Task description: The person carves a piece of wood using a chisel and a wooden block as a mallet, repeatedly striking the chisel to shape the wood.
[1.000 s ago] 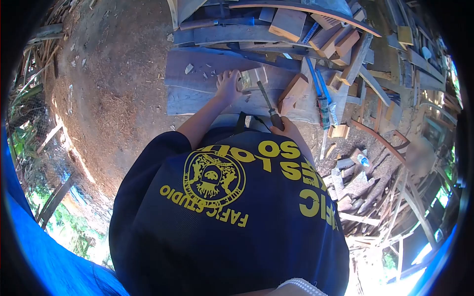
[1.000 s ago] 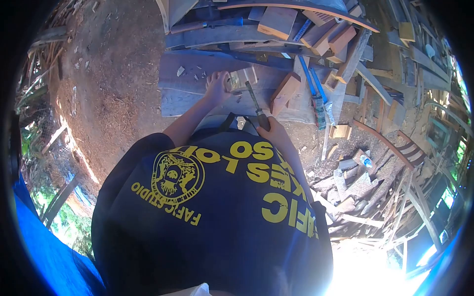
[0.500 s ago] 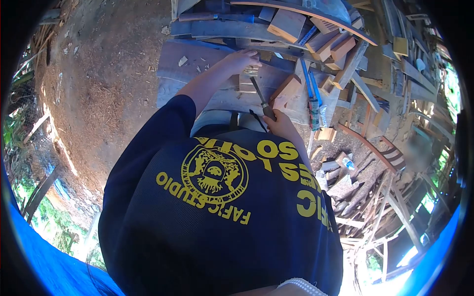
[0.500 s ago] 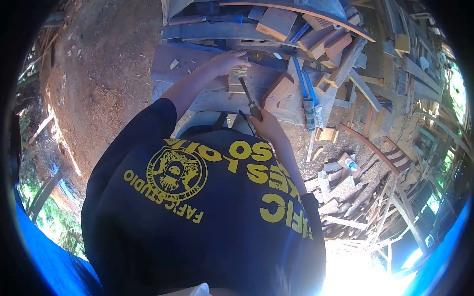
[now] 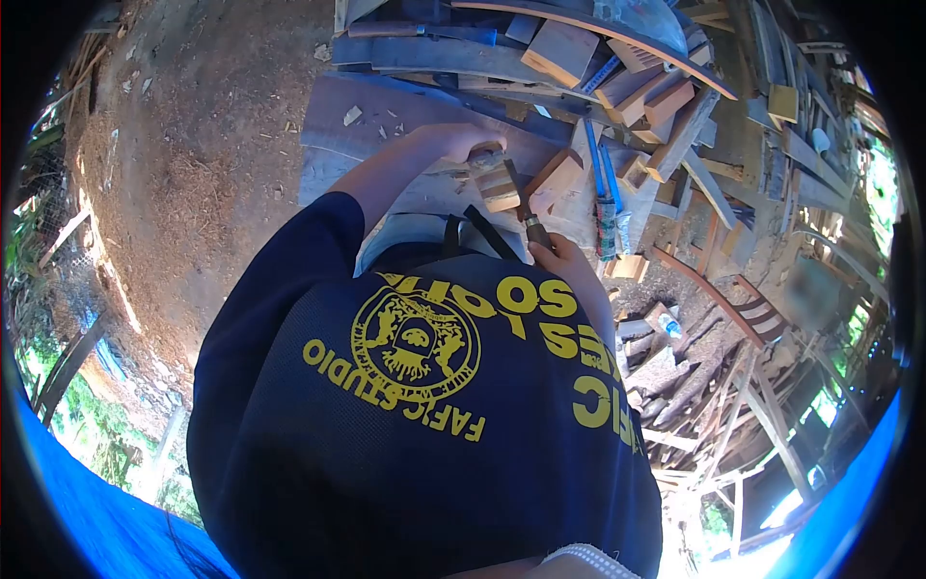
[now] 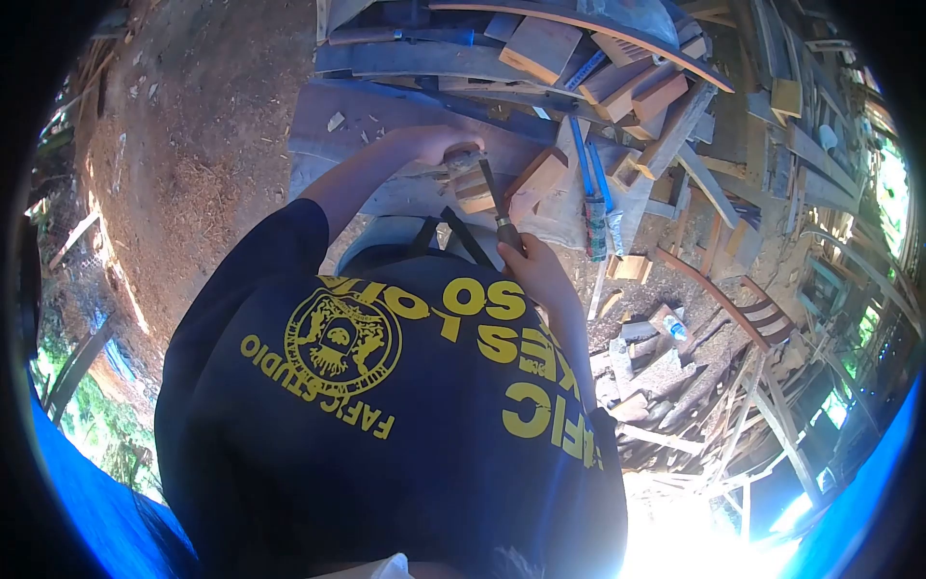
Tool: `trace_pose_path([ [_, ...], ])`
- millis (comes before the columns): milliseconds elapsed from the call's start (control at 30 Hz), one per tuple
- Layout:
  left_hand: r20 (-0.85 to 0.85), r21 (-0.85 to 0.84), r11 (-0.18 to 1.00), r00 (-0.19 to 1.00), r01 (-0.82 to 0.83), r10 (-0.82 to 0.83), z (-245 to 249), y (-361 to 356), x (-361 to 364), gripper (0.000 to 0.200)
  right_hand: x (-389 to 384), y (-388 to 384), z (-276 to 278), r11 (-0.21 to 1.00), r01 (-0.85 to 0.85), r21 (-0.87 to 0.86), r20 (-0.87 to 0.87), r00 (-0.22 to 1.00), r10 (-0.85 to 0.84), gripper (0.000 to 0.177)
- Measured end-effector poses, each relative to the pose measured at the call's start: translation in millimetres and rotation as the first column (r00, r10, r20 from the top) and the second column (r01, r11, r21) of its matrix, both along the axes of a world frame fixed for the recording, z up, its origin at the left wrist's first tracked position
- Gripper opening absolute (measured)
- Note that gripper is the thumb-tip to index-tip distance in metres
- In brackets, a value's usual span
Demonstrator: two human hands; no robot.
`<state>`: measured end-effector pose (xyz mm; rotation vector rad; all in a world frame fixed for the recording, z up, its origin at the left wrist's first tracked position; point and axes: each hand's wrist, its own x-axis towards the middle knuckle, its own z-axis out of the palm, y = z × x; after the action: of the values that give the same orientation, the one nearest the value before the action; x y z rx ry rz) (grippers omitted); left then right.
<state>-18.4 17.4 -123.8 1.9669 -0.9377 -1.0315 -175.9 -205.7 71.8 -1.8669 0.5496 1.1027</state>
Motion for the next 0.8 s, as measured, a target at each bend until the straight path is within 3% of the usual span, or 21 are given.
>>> trace_pose_path([
  [67,-0.011,-0.083,0.996,0.999,-0.041,0.041,1,-1,-6,0.055,1,-6,9,0.998,0.067,0.012,-0.002,0.998,-0.067,0.036],
  [133,0.116,-0.077,0.993,0.989,-0.084,0.093,2,1,-16,0.06,5,-7,19,0.979,0.199,0.034,-0.008,0.98,-0.199,0.032],
  [267,0.091,-0.117,0.969,0.969,-0.217,0.228,-6,6,-29,0.065,11,-12,20,0.958,0.275,0.077,-0.037,0.961,-0.273,0.032],
  [333,0.196,-0.215,0.878,0.861,-0.428,0.468,-9,8,-38,0.066,14,-6,23,0.946,0.318,0.06,-0.02,0.948,-0.317,0.027],
  [367,0.196,-0.213,0.878,0.861,-0.429,0.469,-10,11,-39,0.066,15,-4,22,0.946,0.317,0.061,-0.022,0.948,-0.317,0.027],
  [433,0.56,-0.251,0.813,0.606,-0.525,0.564,-8,17,-42,0.063,13,-1,19,0.938,0.335,0.085,-0.015,0.942,-0.335,0.028],
  [533,0.5,-0.101,0.756,0.624,-0.647,0.601,0,22,-48,0.061,9,0,8,0.939,0.324,0.117,-0.011,0.946,-0.325,0.034],
  [633,0.399,-0.115,0.753,0.664,-0.648,0.633,-16,32,-64,0.06,11,8,12,0.955,0.281,0.096,-0.014,0.96,-0.28,0.035],
  [800,0.488,0.076,0.753,0.683,-0.653,0.543,5,33,-94,0.06,2,9,5,0.961,0.263,0.083,-0.015,0.965,-0.262,0.036],
])
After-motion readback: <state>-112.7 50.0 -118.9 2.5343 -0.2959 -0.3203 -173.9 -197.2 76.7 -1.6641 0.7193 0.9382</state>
